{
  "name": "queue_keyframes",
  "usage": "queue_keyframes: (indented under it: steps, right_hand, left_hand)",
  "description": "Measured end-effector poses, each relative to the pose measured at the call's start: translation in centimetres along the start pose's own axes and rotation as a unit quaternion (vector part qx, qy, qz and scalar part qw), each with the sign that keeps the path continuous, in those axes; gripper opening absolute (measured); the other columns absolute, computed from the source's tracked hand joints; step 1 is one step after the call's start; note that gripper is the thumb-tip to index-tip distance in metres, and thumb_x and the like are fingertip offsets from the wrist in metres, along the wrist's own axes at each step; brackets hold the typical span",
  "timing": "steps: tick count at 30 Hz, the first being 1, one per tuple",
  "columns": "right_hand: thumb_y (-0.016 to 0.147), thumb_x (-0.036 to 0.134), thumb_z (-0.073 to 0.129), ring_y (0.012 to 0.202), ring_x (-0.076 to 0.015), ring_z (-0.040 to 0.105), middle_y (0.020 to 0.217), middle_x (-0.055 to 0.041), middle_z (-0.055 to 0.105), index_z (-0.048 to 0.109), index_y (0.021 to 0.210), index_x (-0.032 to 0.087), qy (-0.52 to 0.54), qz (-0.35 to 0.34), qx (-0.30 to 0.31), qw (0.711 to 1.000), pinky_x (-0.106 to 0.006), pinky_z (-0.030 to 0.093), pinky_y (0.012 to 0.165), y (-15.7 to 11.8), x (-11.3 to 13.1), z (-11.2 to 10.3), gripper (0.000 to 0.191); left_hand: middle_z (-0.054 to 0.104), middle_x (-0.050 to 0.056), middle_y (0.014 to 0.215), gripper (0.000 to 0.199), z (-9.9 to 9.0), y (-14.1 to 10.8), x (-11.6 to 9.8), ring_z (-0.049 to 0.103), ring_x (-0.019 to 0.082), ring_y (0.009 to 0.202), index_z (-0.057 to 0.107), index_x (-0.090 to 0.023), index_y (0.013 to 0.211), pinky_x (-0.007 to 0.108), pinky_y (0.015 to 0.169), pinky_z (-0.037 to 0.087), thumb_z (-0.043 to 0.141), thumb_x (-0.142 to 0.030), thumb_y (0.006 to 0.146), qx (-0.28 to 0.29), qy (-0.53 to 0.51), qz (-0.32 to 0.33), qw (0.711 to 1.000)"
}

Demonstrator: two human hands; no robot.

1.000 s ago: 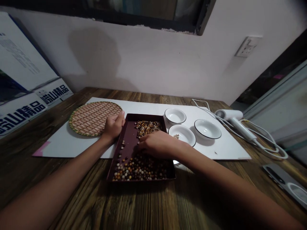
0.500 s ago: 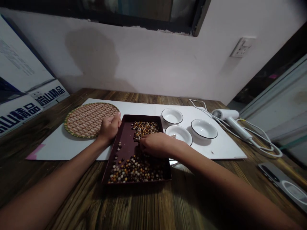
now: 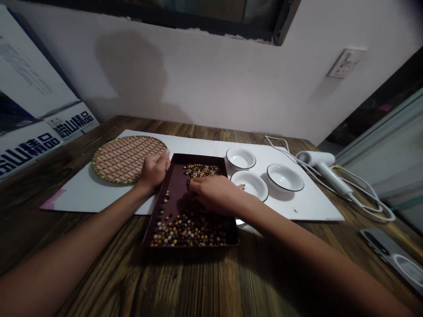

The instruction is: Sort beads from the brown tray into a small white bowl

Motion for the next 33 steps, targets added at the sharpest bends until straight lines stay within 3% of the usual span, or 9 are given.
queue_keyframes:
  steps: [9,13,17,22,28,33]
  right_hand:
    - [0.096,0.016,0.049,0.069,-0.0154,0.059,0.094,-0.0078,0.07,0.066,0.098,0.014,-0.015,-0.061,-0.001,0.998,-0.032,0.027,0.055,0.3,1.1,1.3,0.018]
    - [0.095,0.014,0.049,0.07,-0.0148,0.059,0.094,-0.007,0.071,0.067,0.101,0.016,-0.003,-0.058,0.009,0.998,-0.031,0.028,0.056,0.2,1.0,0.6,0.019]
    - [0.094,0.018,0.05,0.07,-0.0142,0.057,0.094,-0.0061,0.072,0.067,0.094,0.018,0.02,0.007,0.007,1.0,-0.029,0.029,0.056,-0.8,-1.0,-2.5,0.017]
    - [0.089,0.019,0.055,0.068,-0.0133,0.056,0.083,-0.0033,0.071,0.072,0.09,0.021,0.046,0.137,0.047,0.988,-0.028,0.035,0.06,-3.3,-5.4,-6.2,0.017]
    - [0.082,0.023,0.067,0.076,-0.0171,0.063,0.091,-0.0042,0.074,0.078,0.1,0.023,0.07,0.249,0.12,0.958,-0.03,0.045,0.071,-5.4,-9.9,-6.1,0.02]
    - [0.082,0.024,0.069,0.086,-0.0213,0.068,0.105,-0.0046,0.076,0.077,0.109,0.026,0.075,0.25,0.165,0.951,-0.032,0.048,0.073,-5.5,-10.0,-5.9,0.029]
  left_hand:
    - [0.039,-0.002,0.045,0.053,0.0,0.0,0.7,0.037,0.011,0.044,0.044,-0.02,0.048,0.028,0.048,0.029,0.049,-0.044,0.095,0.006,-0.015,-0.01,1.0]
    - [0.04,-0.002,0.045,0.054,0.0,0.0,0.8,0.037,0.011,0.045,0.044,-0.02,0.048,0.027,0.048,0.03,0.049,-0.045,0.095,0.006,-0.015,-0.007,1.0]
    - [0.04,-0.001,0.045,0.054,0.0,0.0,0.8,0.038,0.011,0.045,0.044,-0.02,0.048,0.027,0.047,0.03,0.05,-0.045,0.095,0.004,-0.011,-0.011,1.0]
    - [0.04,-0.001,0.044,0.054,0.0,-0.1,0.6,0.037,0.01,0.043,0.043,-0.02,0.048,0.027,0.044,0.029,0.052,-0.048,0.093,0.004,-0.022,-0.036,0.999]
    - [0.04,-0.001,0.045,0.054,0.0,-0.1,0.5,0.037,0.011,0.044,0.043,-0.021,0.048,0.026,0.043,0.029,0.051,-0.049,0.093,0.006,-0.011,-0.041,0.999]
    - [0.041,-0.001,0.046,0.057,-0.1,0.1,1.0,0.038,0.012,0.044,0.043,-0.021,0.048,0.028,0.043,0.03,0.052,-0.054,0.093,0.003,-0.002,-0.035,0.999]
Point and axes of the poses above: each hand's wrist, its own y-axis towards the middle knuckle, its own z-axis out of the palm, x = y × z, the point moved 3 cm from there along y, towards the middle knuckle
